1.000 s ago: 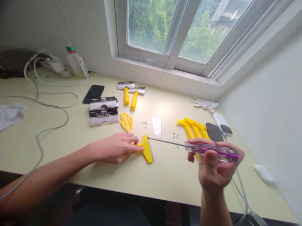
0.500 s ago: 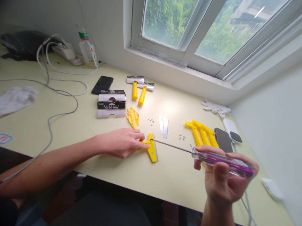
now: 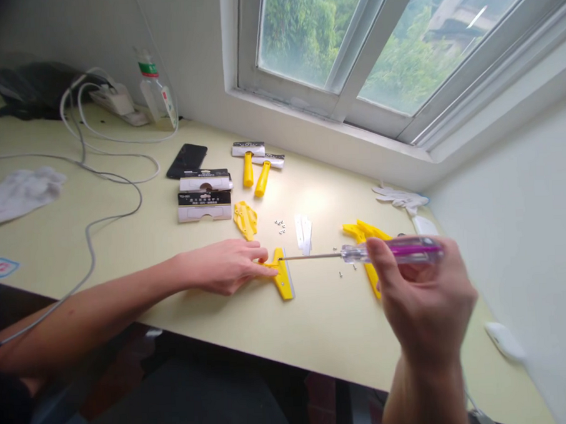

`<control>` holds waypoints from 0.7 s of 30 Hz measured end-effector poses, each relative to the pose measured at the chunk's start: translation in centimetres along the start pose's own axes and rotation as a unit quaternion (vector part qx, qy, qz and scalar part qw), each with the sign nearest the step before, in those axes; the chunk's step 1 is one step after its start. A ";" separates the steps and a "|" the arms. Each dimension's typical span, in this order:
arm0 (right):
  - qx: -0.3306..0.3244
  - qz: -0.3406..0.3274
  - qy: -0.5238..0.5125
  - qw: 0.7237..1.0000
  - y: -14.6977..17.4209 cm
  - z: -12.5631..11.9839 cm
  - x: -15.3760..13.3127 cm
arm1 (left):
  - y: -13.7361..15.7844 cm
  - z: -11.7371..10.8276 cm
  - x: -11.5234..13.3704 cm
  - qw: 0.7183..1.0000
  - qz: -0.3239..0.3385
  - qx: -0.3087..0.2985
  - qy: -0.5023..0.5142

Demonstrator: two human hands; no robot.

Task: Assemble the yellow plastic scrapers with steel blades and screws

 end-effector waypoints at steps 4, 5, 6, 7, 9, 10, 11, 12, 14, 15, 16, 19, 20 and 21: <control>-0.165 0.004 0.030 0.986 -4.2 1.4 -1.9 | 0.0 -0.1 0.1 1.000 0.006 0.003 -0.007; -0.219 -0.008 0.059 0.974 -5.1 1.7 -2.3 | 0.0 -0.1 0.1 1.000 0.005 0.002 -0.007; -0.265 -0.025 0.110 0.958 -6.0 2.0 -2.7 | 0.0 -0.1 0.1 1.000 0.003 0.001 -0.008; -0.287 -0.054 0.174 0.941 -6.8 2.1 -3.0 | 0.0 -0.1 0.1 1.000 0.000 0.000 -0.008; -0.294 -0.132 0.294 0.900 -8.0 2.1 -3.9 | 0.0 -0.2 0.1 1.000 -0.004 -0.003 -0.009; -0.289 -0.168 0.332 0.882 -8.4 2.1 -4.3 | 0.0 -0.2 0.1 1.000 -0.003 -0.004 -0.008; -0.297 -0.195 0.345 0.869 -8.6 2.1 -4.6 | 0.0 -0.3 0.1 1.000 -0.002 -0.005 -0.006; -0.324 -0.211 0.332 0.860 -8.7 2.1 -4.9 | 0.0 -0.3 0.1 1.000 0.000 -0.006 -0.004; -0.415 -0.223 0.248 0.846 -8.4 2.2 -5.2 | -0.1 -0.3 0.1 1.000 0.004 -0.008 -0.003; -0.458 -0.224 0.198 0.837 -8.1 2.2 -5.4 | 0.0 -0.3 0.1 1.000 0.005 -0.009 -0.004; -0.491 -0.217 0.158 0.828 -7.9 2.2 -5.6 | 0.0 -0.3 0.1 1.000 0.005 -0.009 -0.006; -0.482 -0.188 0.183 0.836 -7.9 2.3 -5.7 | 0.0 -0.3 0.1 1.000 0.005 -0.008 -0.007; -0.449 -0.190 0.240 0.839 -8.0 2.3 -5.7 | 0.0 -0.3 0.1 1.000 0.005 -0.006 -0.006; -0.412 -0.200 0.300 0.837 -8.3 2.3 -5.8 | 0.0 -0.3 0.1 1.000 0.006 -0.004 -0.004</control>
Point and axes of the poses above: each hand's wrist, its own y-axis away from the middle knuckle, its own z-axis out of the palm, x = y × z, the point moved 3 cm from there along -y, towards the middle knuckle, and after that the axes turned 14 degrees about -y, right-handed, at the moved point
